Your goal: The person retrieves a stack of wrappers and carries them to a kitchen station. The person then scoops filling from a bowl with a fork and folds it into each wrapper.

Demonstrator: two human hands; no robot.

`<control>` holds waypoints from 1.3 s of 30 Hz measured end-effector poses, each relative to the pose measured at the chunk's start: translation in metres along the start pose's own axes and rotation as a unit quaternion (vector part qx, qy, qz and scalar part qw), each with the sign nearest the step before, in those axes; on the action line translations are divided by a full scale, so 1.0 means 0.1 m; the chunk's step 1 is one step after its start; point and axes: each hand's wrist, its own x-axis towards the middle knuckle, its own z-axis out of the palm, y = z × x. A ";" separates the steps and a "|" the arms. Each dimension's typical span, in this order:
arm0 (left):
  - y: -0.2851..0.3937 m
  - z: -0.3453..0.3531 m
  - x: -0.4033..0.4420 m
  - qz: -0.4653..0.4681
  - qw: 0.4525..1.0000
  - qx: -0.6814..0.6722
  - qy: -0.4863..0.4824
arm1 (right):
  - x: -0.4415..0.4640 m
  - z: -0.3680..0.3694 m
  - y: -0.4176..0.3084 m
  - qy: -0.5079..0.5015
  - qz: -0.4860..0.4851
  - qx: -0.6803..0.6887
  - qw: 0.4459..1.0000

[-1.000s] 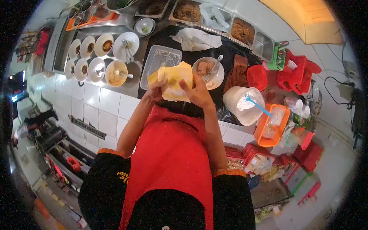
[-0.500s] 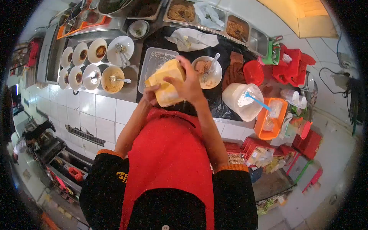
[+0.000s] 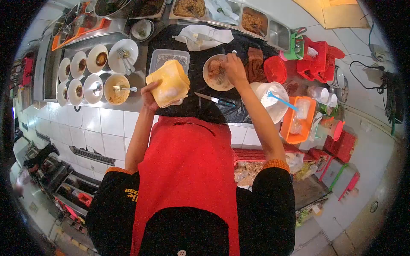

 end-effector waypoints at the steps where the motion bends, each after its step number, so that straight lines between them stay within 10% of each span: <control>1: -0.02 -0.02 0.00 -0.001 1.000 -0.009 0.007 | 0.00 0.02 0.00 0.000 -0.001 -0.002 1.000; 10: -0.05 -0.21 -0.15 0.007 0.999 -0.009 0.044 | 0.06 -0.26 0.03 -0.065 -0.073 -0.062 0.993; 18: 0.01 -0.30 -0.23 0.027 0.998 0.002 0.059 | 0.15 -0.94 0.07 -0.082 0.106 0.352 0.926; 39: -0.04 -0.34 -0.15 0.031 0.992 0.048 0.110 | -0.57 -0.29 -0.76 -0.063 0.311 0.115 0.941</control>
